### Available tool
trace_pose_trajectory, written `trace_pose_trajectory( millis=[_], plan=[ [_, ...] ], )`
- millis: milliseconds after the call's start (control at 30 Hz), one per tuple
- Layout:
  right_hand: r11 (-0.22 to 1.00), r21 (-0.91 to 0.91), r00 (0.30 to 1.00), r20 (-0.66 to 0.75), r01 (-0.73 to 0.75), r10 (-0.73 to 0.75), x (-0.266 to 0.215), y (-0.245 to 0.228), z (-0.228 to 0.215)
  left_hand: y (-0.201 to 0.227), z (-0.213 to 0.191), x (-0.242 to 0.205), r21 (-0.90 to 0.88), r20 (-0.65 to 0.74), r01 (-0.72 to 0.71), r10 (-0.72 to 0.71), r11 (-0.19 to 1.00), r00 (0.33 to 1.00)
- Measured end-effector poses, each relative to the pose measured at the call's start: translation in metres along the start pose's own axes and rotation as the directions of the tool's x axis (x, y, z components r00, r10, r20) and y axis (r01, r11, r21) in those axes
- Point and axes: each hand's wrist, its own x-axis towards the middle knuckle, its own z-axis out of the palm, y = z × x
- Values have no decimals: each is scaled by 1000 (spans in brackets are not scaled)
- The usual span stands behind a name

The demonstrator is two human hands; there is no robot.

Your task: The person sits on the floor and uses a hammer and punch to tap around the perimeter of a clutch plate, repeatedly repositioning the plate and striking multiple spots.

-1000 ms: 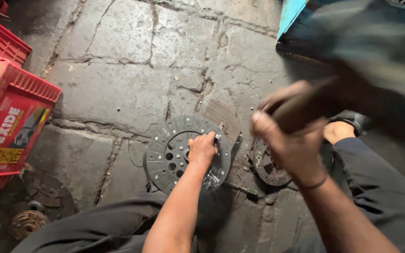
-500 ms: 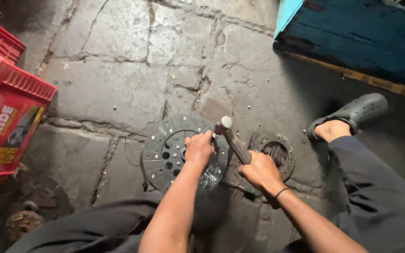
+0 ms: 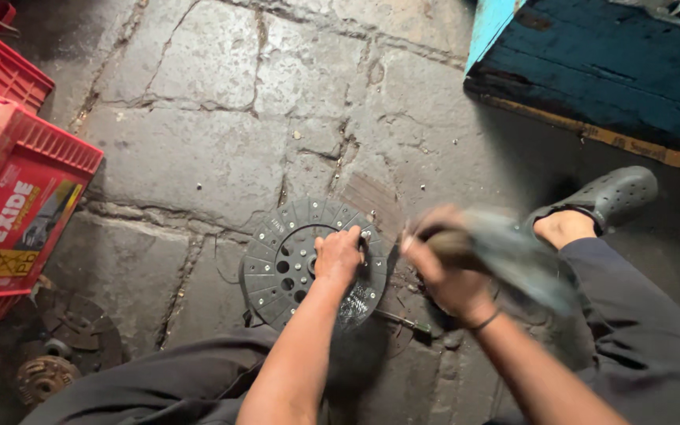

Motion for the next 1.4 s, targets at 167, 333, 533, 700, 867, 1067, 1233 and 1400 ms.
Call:
trace_pose_trajectory(
  millis=[167,333,533,700,867,1067,1233,1400],
  plan=[
    [314,-695,524,-105,-646,845,-72,93,0,-2,-2,-2,40,14,-8,7,999,1000],
    [296,-673,554,-203,-678,807,-74,106,-15,3,-7,-2,43,45,8,-10,999,999],
    [378,-454,469,-105,-807,877,-57,98,-22,22,-11,-12,59,-88,60,-55,996,995],
    [398,-230,402,31,-888,915,-79,138,-2,30,-13,-13,59,-93,131,-125,990,988],
    [279,320,362,238,-905,901,-90,153,25,38,-25,-9,-7,-12,282,-282,959,959],
    [253,543,477,323,-801,817,-57,87,29,27,-52,12,-137,-20,457,-463,879,886],
    [224,687,637,433,-691,638,-23,27,33,-10,-94,48,-411,-68,448,-516,794,854],
    [401,576,657,346,-712,670,-7,14,23,-51,-137,50,-856,74,324,-526,402,847]
  ],
)
